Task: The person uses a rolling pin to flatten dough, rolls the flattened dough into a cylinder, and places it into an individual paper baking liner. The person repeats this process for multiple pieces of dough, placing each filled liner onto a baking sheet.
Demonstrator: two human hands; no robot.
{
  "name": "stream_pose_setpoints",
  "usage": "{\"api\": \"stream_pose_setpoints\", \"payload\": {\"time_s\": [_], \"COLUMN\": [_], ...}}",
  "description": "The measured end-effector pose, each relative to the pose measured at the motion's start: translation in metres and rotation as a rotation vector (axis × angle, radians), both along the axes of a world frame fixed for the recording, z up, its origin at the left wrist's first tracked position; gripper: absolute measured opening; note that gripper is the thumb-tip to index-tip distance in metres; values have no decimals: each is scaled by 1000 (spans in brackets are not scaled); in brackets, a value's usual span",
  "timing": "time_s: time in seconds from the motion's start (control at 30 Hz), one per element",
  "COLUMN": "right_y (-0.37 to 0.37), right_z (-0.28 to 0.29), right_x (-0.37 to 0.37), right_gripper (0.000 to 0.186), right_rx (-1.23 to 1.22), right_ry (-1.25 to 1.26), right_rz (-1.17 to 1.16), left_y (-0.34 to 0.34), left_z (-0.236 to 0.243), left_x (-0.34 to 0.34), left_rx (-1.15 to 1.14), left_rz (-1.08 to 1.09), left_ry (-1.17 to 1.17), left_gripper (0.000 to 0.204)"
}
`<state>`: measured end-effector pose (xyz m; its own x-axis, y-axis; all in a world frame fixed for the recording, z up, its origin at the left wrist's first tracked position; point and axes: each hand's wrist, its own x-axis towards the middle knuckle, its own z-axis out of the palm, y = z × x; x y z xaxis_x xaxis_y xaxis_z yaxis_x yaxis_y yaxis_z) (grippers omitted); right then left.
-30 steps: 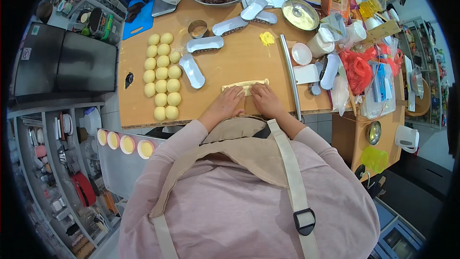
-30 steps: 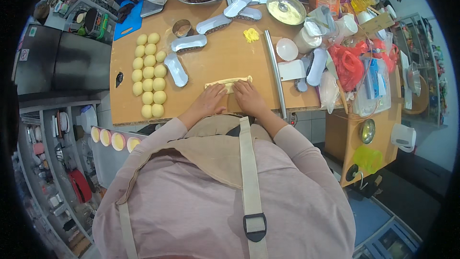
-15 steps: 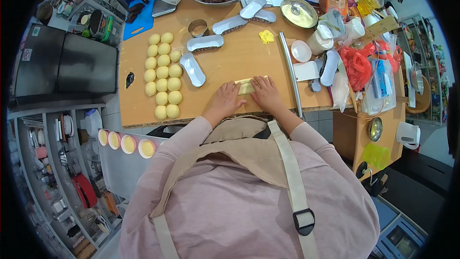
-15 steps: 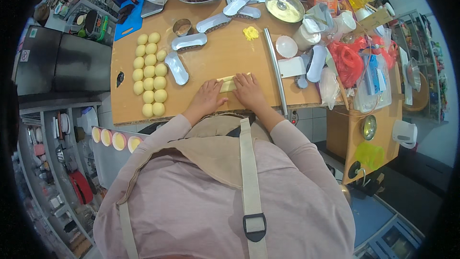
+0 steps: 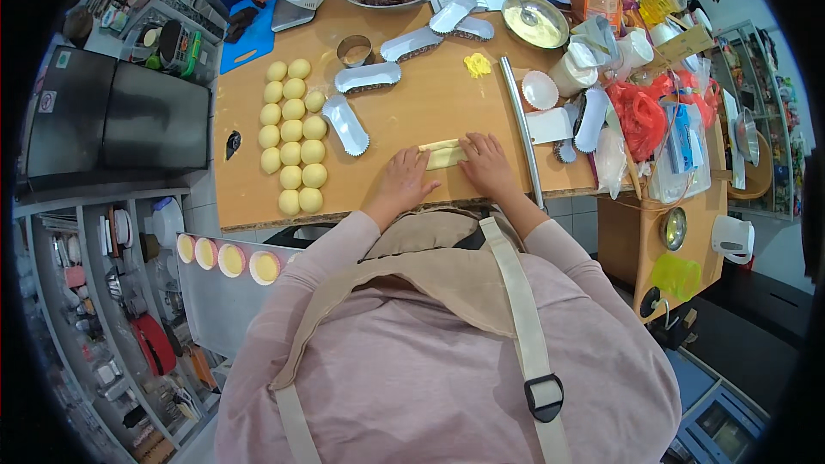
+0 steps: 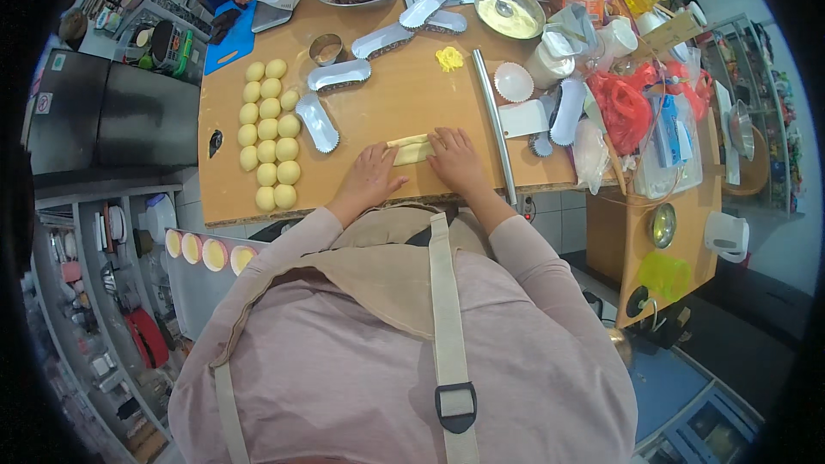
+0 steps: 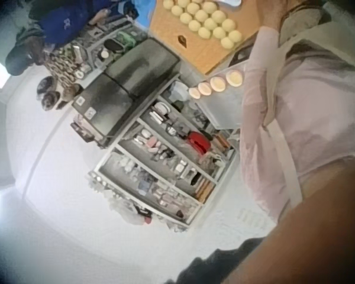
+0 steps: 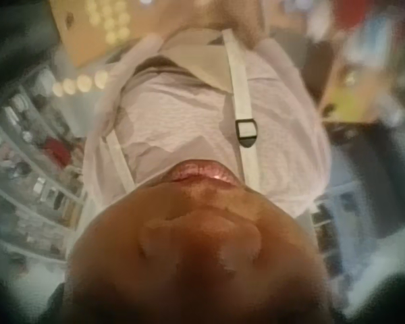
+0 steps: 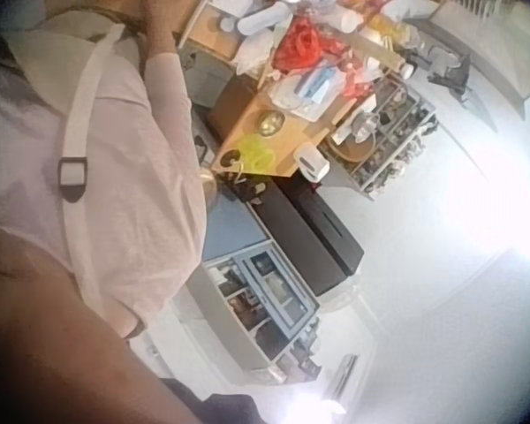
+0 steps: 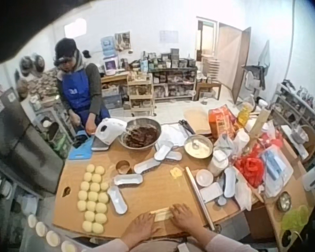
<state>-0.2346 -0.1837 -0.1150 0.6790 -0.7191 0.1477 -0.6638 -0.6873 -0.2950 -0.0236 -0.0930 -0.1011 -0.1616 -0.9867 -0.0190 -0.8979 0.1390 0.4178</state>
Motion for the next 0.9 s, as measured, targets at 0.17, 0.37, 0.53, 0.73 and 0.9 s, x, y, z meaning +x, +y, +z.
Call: {"api": "stream_pose_setpoints", "payload": {"time_s": [0.17,0.37,0.53,0.73,0.9], "right_y": [4,5,7,12,14], "right_z": [-2,2,4,3,2], "right_x": [-8,0,-2,-17,-7], "right_gripper": [48,47,45,28,17], "right_rx": [-57,-70,-98,-130,-121], "right_ry": [6,19,-12,-151,-159], "right_rz": [32,53,47,2,-21], "left_y": [6,-4,-1,5,-1], "left_z": [2,2,-4,-1,-19], "left_x": [0,-3,-3,3,10], "left_rx": [-58,-105,-66,-166,-234], "left_rz": [-47,-50,-84,-74,57], "left_ry": [-122,-76,-87,-99,11], "left_gripper": [69,70,67,46,21]}}
